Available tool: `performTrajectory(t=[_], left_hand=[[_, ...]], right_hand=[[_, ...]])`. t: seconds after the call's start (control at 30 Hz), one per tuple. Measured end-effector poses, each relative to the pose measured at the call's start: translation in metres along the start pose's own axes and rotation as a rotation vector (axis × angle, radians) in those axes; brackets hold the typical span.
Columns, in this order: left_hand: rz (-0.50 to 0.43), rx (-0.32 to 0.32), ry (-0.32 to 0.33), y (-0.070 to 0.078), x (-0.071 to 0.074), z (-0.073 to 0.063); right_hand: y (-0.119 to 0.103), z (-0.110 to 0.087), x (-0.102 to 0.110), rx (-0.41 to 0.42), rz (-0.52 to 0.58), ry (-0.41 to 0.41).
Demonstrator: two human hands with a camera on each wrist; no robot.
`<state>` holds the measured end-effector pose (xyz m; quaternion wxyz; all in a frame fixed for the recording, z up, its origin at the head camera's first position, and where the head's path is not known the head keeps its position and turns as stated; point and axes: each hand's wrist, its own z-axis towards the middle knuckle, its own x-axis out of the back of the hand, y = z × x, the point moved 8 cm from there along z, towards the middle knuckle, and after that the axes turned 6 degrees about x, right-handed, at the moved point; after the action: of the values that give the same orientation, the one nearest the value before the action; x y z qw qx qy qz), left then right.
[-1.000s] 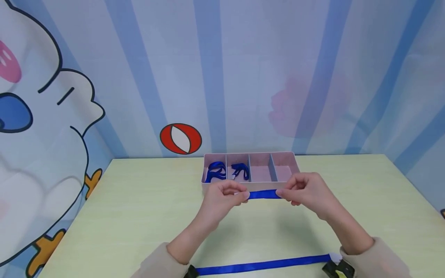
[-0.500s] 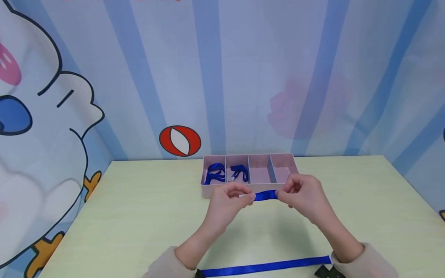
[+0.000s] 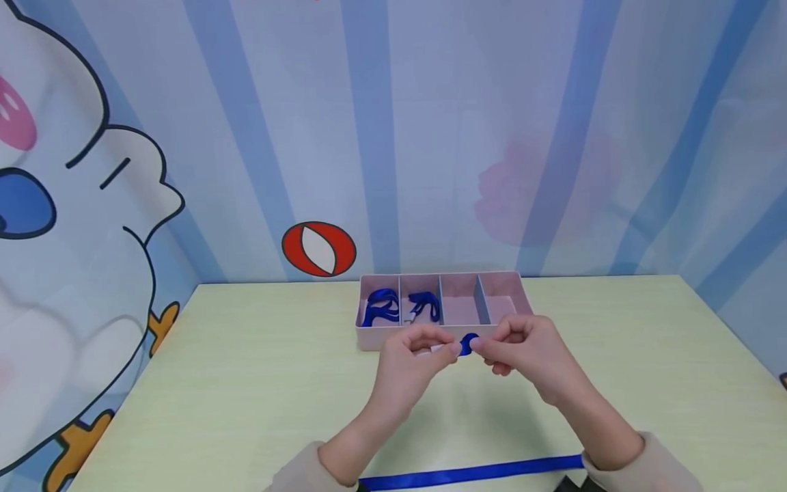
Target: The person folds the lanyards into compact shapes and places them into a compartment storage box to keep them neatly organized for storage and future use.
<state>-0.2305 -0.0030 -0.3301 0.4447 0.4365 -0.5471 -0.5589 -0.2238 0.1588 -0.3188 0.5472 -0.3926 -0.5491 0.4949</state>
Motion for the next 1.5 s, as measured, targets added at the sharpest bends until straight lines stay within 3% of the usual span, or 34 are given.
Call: performTrajectory(t=[0.37, 0.8, 1.03, 1.23, 1.4, 1.5], left_hand=[[-0.055, -0.018, -0.029, 0.004, -0.010, -0.002], [-0.066, -0.035, -0.004, 0.004, -0.005, -0.001], [-0.076, -0.080, 0.011, 0.007, -0.008, -0.002], [-0.091, -0.068, 0.031, 0.009, -0.012, -0.002], [-0.062, -0.039, 0.016, 0.007, -0.008, -0.001], [-0.077, 0.010, -0.006, 0.004, -0.005, 0.000]], right_hand=[[-0.001, 0.001, -0.007, 0.018, 0.101, -0.021], [-0.005, -0.002, -0.009, 0.076, 0.168, -0.094], [-0.004, -0.001, -0.007, 0.094, 0.102, 0.017], [-0.006, -0.004, -0.003, 0.138, 0.023, 0.096], [-0.010, -0.006, -0.003, 0.135, -0.079, 0.040], [-0.017, -0.008, -0.002, 0.226, -0.142, -0.030]])
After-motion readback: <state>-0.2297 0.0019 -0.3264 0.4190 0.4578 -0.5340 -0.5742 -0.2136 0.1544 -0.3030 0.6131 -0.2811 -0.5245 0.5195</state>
